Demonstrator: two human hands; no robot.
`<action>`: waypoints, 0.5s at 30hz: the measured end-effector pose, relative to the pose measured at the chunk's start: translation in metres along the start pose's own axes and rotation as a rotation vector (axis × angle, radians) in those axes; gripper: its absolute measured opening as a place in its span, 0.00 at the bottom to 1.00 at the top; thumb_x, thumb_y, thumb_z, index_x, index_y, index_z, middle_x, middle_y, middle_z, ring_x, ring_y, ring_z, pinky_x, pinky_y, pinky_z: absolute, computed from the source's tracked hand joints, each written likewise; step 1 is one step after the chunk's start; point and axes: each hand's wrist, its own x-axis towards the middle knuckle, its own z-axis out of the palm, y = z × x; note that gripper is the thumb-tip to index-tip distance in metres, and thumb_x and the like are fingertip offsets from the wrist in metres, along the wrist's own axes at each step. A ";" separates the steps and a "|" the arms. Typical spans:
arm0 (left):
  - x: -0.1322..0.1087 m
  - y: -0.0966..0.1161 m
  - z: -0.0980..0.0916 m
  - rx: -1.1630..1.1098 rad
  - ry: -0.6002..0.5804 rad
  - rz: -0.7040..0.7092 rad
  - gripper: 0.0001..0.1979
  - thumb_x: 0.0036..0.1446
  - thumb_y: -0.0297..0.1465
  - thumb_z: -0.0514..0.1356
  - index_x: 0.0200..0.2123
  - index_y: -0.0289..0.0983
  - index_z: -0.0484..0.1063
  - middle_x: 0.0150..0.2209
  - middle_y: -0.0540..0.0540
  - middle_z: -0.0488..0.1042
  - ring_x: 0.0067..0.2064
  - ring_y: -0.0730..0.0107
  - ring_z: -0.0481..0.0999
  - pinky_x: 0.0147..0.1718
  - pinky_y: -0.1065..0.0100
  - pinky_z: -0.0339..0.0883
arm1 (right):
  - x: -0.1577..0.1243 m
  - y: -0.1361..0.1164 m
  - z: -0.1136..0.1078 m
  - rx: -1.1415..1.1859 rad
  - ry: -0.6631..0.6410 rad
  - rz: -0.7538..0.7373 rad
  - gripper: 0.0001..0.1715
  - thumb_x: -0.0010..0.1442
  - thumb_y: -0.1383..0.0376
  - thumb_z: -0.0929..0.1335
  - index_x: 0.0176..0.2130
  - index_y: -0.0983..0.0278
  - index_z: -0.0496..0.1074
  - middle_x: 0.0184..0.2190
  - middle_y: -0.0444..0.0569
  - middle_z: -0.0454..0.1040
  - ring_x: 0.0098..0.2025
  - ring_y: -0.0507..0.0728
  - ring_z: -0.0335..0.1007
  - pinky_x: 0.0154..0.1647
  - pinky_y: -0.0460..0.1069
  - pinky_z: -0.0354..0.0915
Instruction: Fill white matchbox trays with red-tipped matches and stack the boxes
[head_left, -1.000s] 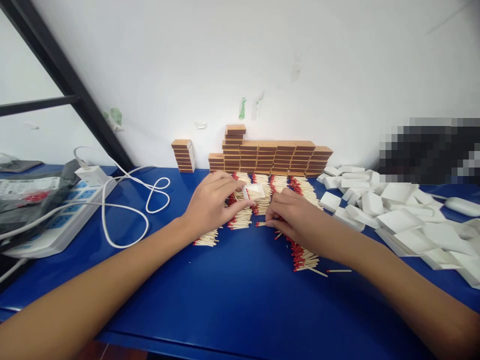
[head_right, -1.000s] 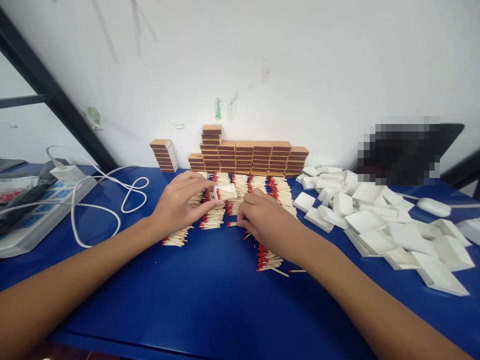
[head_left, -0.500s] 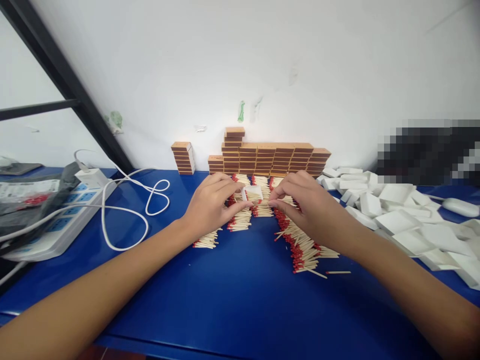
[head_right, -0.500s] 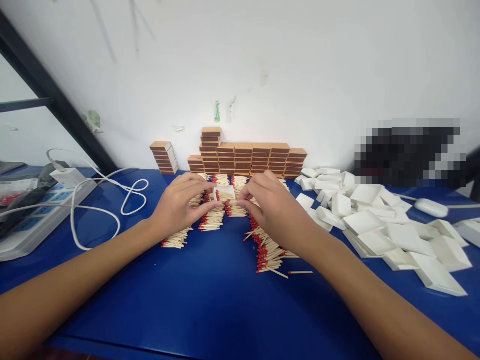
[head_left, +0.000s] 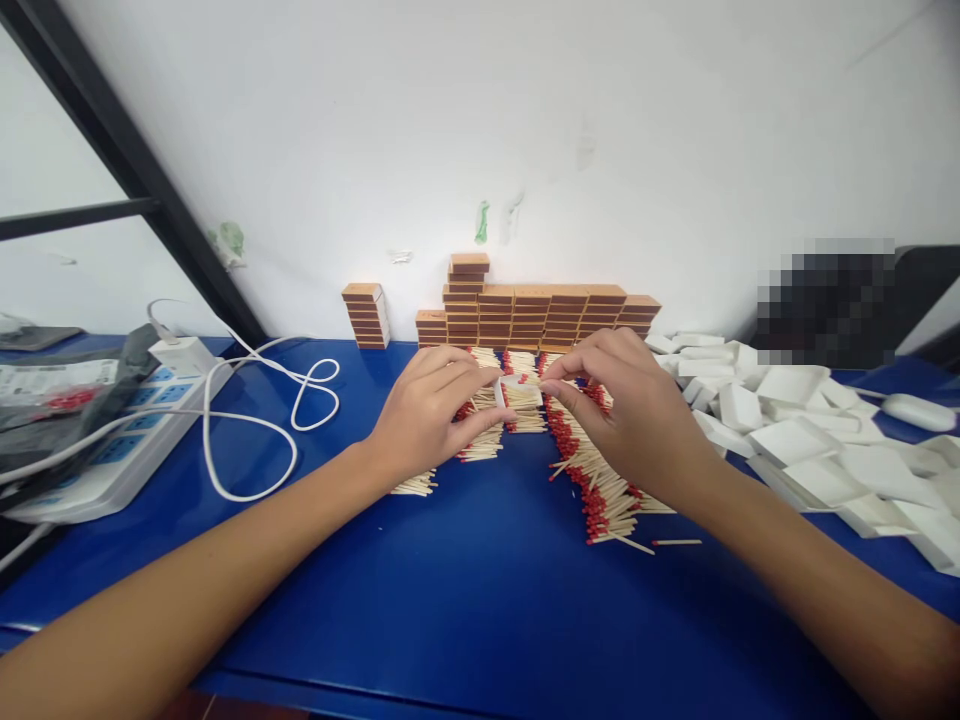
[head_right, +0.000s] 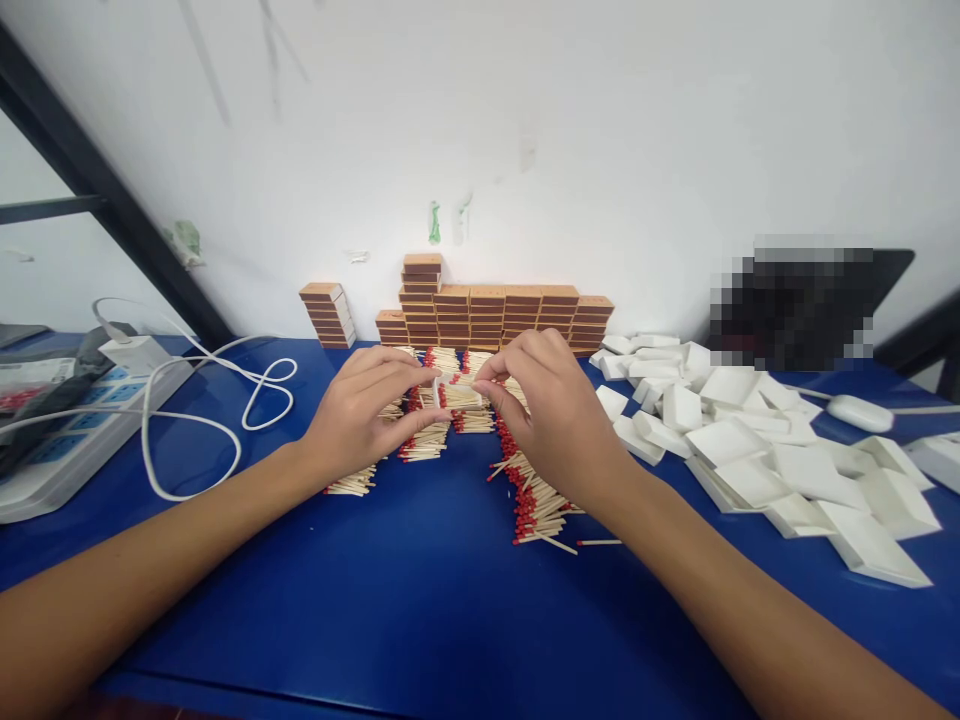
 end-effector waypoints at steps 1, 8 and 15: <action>0.000 0.001 0.000 -0.010 0.003 0.005 0.19 0.64 0.42 0.69 0.51 0.36 0.76 0.39 0.44 0.83 0.47 0.58 0.80 0.50 0.56 0.72 | 0.000 0.000 0.001 0.003 -0.005 -0.006 0.10 0.75 0.60 0.65 0.40 0.58 0.72 0.38 0.52 0.74 0.44 0.64 0.67 0.46 0.59 0.62; 0.003 0.008 -0.003 -0.061 0.007 0.006 0.20 0.64 0.41 0.70 0.53 0.36 0.76 0.40 0.44 0.83 0.48 0.59 0.80 0.50 0.58 0.71 | -0.001 0.001 0.004 0.038 0.000 -0.135 0.05 0.74 0.65 0.67 0.41 0.59 0.72 0.36 0.50 0.74 0.41 0.61 0.66 0.44 0.57 0.63; 0.002 0.008 -0.001 -0.094 -0.018 -0.046 0.19 0.65 0.42 0.69 0.51 0.36 0.77 0.41 0.44 0.83 0.47 0.59 0.80 0.50 0.57 0.72 | 0.000 -0.003 0.001 0.090 -0.054 -0.073 0.07 0.73 0.64 0.68 0.40 0.60 0.75 0.35 0.49 0.75 0.40 0.60 0.66 0.43 0.56 0.62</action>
